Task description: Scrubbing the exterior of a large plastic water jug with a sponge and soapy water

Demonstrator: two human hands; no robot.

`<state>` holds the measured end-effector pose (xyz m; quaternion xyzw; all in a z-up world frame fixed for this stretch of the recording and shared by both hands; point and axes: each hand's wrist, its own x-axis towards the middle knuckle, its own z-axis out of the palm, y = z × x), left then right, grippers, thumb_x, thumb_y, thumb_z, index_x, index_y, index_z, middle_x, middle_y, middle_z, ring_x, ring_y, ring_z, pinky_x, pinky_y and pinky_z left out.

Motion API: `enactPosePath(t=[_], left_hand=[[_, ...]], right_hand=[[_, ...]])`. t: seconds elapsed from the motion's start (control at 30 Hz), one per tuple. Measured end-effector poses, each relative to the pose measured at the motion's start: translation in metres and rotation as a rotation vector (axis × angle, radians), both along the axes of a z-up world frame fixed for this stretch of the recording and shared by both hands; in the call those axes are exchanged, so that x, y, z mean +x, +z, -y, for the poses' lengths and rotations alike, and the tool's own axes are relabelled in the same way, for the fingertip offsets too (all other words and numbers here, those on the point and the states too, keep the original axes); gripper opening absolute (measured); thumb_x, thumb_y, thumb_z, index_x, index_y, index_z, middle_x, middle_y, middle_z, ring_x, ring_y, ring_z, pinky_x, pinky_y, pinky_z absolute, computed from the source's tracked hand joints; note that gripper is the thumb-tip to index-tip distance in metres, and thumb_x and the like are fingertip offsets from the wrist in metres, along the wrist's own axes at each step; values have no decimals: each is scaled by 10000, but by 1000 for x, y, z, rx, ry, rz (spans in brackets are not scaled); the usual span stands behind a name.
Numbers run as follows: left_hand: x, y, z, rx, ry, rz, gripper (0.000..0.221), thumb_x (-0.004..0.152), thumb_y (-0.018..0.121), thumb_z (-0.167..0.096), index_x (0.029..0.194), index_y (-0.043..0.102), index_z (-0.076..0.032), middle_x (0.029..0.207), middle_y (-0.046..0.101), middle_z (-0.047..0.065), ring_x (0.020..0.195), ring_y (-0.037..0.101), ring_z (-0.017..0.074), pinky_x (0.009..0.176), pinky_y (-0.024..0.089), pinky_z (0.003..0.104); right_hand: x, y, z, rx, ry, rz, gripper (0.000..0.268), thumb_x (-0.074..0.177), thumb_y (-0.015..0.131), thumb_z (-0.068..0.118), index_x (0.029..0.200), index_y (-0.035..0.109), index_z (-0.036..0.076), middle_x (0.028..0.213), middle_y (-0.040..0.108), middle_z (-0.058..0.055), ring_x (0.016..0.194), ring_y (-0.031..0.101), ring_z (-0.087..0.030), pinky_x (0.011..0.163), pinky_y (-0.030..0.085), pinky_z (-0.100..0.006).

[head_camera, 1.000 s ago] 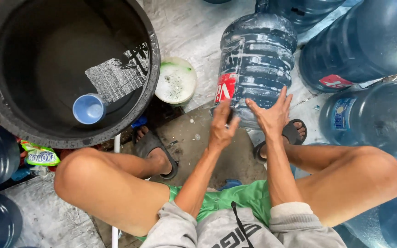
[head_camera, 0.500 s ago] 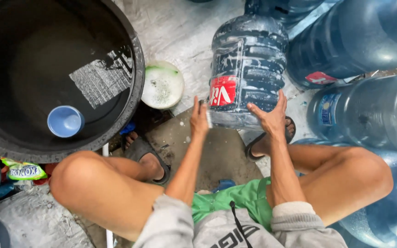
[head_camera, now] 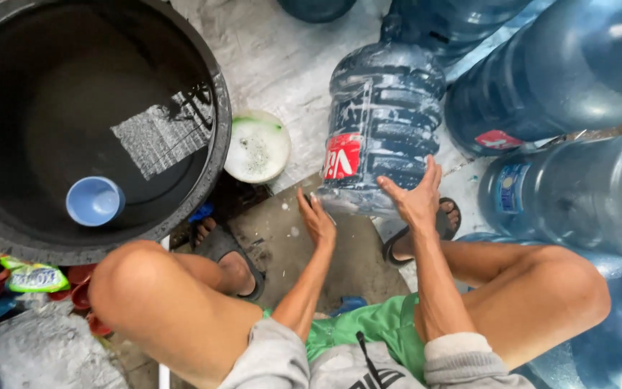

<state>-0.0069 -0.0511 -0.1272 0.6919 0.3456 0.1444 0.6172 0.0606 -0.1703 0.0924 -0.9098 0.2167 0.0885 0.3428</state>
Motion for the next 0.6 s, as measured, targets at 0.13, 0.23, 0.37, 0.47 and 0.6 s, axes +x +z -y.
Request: enactPosePath(t=[0.13,0.23,0.37,0.47,0.6], left_hand=[[4,93,31,93,62,174,450,983,383,-194,1399,317,-36,1353,374,234,1271,396,384,1092,282,441],[5,102,33,427,-203,429,501,899,570,-251,1337,448,-42,1381,432,210,1328,392,352,1125,157,468],[24,32,-6,-77,-28,346,505,919,473,-323,1366,381,-109,1210,554,172,1170,501,309,1024,321,405],[28,-15,-19,-595,58,158,499,864,506,-270,1346,416,-176,1122,606,91,1033,587,248,916,412,353],[35,-32,-23,-825,-51,213,614,760,572,-168,1360,448,-121,1146,505,102,978,581,230,839,435,319]], right_hand=[[3,-9,12,52,0,0,1194,568,801,650,1490,220,160,1506,176,-234,1349,278,-455,1092,232,-562],[-2,-8,8,18,24,9,1188,565,815,634,1488,222,176,1498,193,-207,1347,300,-415,1097,246,-514],[2,-11,10,54,-2,84,1149,595,792,630,1493,239,175,1512,199,-204,1363,287,-397,1114,207,-523],[-13,-76,57,132,-117,209,884,725,735,534,1436,362,162,1432,356,-195,1307,376,-342,1095,268,-447],[-30,-122,68,631,-452,441,513,947,507,425,1320,510,73,1398,441,-168,1324,386,-258,1142,246,-359]])
